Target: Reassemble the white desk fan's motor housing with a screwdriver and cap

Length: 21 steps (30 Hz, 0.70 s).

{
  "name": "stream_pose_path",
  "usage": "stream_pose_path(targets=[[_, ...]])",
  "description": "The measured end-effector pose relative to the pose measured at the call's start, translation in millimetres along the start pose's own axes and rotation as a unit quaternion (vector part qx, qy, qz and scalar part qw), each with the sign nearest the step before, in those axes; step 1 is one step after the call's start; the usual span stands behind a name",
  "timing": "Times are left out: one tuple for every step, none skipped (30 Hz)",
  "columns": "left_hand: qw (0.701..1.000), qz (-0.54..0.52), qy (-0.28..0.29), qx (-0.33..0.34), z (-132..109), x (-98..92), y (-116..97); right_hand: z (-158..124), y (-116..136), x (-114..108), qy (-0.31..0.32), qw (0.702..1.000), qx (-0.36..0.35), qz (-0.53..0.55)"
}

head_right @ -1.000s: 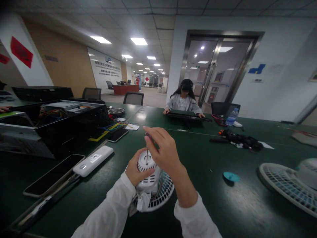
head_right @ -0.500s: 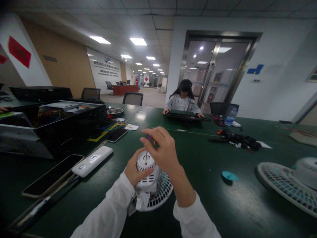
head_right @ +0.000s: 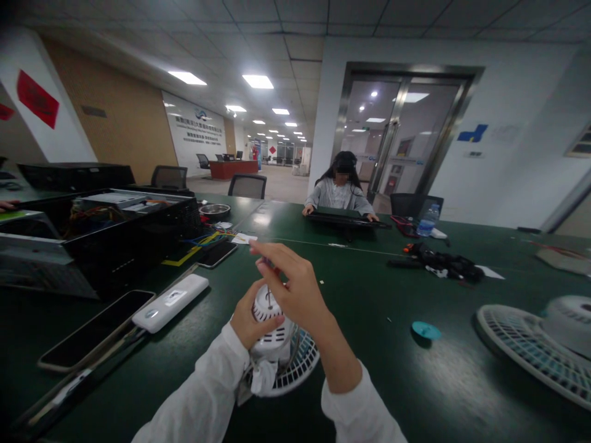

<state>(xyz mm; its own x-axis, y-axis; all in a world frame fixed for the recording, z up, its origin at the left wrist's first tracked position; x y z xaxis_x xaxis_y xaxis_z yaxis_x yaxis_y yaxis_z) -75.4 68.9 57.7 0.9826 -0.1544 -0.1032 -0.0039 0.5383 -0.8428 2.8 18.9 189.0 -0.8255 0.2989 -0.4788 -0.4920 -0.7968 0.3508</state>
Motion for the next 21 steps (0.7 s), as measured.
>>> stream_pose_path(targets=[[1.0,0.0,-0.001,0.0,0,-0.1,0,0,-1,-2,-0.015,1.0,0.008,-0.005],[1.0,0.001,0.0,0.0,0,-0.1,-1,0,-2,-4,-0.033,0.999,0.017,-0.016],[1.0,0.0,0.001,-0.001,0,0.1,-1,-1,-3,-6,-0.049,0.998,0.023,-0.025],[1.0,-0.001,0.001,-0.001,0,0.2,-1,-1,-4,-6,-0.053,0.998,0.026,-0.027],[1.0,-0.002,0.002,0.0,0,0.3,-2,0,-3,-4,-0.043,0.999,0.026,-0.015],[1.0,-0.001,0.001,0.002,0,0.2,-2,0,-3,-1,-0.025,0.999,0.023,0.008],[1.0,0.001,0.002,0.002,0,0.3,-2,0,-2,1,-0.007,0.999,0.02,0.031],[1.0,0.002,0.003,0.003,0,0.4,-2,0,0,2,0.004,0.999,0.017,0.044],[1.0,0.003,0.002,0.004,0,0.3,-2,0,1,1,0.001,0.999,0.013,0.044],[1.0,0.004,0.001,0.005,0,0.2,-2,0,1,-2,-0.013,0.999,0.009,0.03],[1.0,0.004,0.0,0.005,0,0.0,-2,0,1,-5,-0.034,0.999,0.007,0.008],[1.0,0.003,-0.001,0.005,0,-0.2,-2,-1,1,-9,-0.053,0.998,0.008,-0.014],[1.0,0.003,-0.002,0.004,0,-0.4,-2,-2,-1,-10,-0.066,0.997,0.013,-0.027],[1.0,0.003,-0.003,0.002,0,-0.7,-1,-2,-3,-10,-0.065,0.997,0.021,-0.026],[1.0,0.002,-0.002,0.0,0,-0.7,-1,-2,-5,-7,-0.053,0.998,0.029,-0.013],[1.0,0.003,-0.002,-0.002,0,-0.7,0,-2,-7,-3,-0.034,0.999,0.037,0.006],[1.0,0.005,-0.001,-0.004,0,-0.8,1,-3,-9,0,-0.017,0.999,0.043,0.025],[1.0,0.007,-0.001,-0.006,0,-0.9,1,-3,-9,1,-0.01,0.998,0.048,0.035],[1.0,0.009,-0.001,-0.006,0,-0.9,1,-3,-10,1,-0.014,0.998,0.05,0.032],[1.0,0.009,0.0,-0.007,0,-1.0,2,-3,-10,-2,-0.029,0.998,0.051,0.017],[1.0,0.008,0.001,-0.008,0,-0.8,2,-3,-10,-6,-0.047,0.998,0.052,-0.005]])
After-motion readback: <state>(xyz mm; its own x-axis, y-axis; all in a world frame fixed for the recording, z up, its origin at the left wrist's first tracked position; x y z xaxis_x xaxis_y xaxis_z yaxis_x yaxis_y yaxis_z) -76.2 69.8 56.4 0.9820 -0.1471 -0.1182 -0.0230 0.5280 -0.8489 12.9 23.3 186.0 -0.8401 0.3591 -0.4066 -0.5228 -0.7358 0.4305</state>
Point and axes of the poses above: each hand's wrist, its own z-axis towards the middle knuckle, its own x-axis out of the palm, y = z × x, the point moved 9 cm from there along z, towards the middle knuckle, and after that the axes turned 8 degrees about -z, right-handed, at the moved point
